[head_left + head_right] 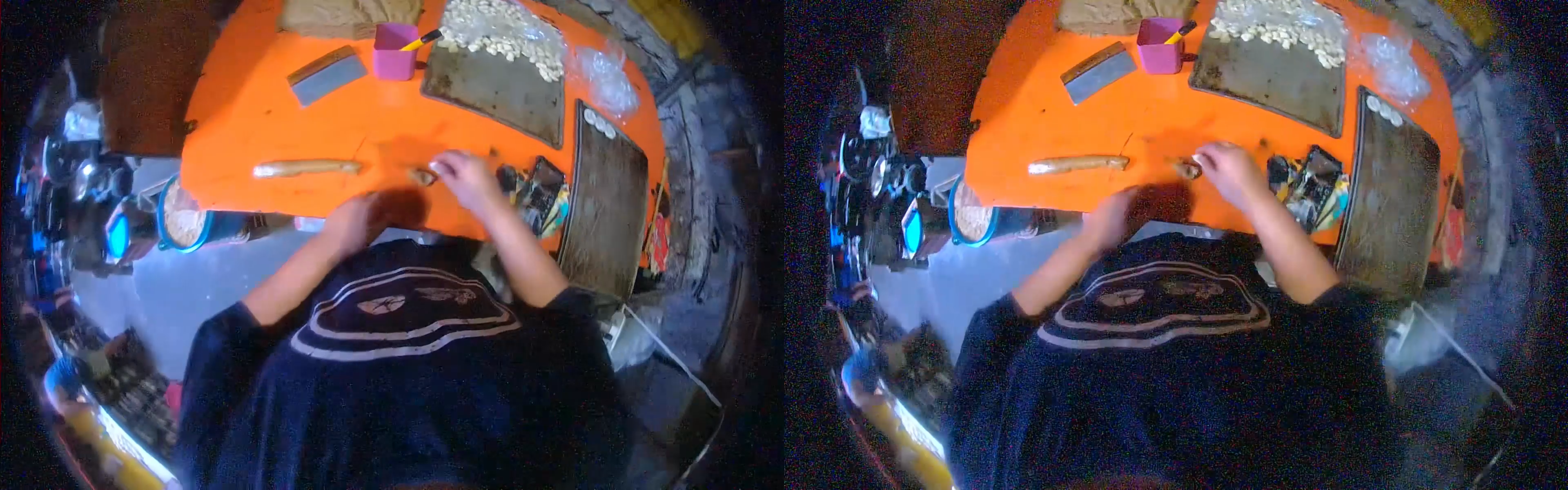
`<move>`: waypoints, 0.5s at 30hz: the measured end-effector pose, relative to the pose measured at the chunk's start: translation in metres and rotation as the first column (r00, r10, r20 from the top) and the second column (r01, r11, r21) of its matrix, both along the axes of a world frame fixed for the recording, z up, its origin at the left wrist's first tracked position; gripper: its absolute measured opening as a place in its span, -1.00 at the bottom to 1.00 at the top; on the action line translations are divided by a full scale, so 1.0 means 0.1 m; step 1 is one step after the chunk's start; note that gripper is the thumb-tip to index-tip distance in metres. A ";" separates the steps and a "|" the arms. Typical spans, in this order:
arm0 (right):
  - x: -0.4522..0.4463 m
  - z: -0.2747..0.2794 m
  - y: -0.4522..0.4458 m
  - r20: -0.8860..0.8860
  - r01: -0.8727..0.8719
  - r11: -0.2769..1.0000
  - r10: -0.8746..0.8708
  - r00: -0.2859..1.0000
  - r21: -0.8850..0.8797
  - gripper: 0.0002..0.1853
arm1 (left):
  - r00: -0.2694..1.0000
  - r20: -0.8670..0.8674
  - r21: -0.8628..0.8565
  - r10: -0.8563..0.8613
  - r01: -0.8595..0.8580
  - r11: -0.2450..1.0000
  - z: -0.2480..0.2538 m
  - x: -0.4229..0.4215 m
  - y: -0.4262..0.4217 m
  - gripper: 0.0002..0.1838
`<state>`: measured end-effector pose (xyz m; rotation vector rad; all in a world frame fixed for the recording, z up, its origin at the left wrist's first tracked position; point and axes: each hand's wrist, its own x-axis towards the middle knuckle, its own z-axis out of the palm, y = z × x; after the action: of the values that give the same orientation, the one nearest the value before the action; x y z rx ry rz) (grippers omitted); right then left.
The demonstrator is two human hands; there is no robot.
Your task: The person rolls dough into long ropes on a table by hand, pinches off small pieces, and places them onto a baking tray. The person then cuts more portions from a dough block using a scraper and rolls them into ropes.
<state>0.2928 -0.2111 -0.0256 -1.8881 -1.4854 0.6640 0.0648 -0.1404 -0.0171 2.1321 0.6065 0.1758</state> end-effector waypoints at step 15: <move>-0.40 -0.21 -0.09 -0.036 0.166 0.976 -0.163 0.986 0.140 -0.83 | 0.969 0.138 -0.635 0.206 -0.073 0.769 -0.34 0.39 0.10 -0.61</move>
<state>0.2524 -0.2197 -0.0462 -1.8619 -1.3085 0.4894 0.1037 -0.1305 -0.0508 1.3963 0.6017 0.2307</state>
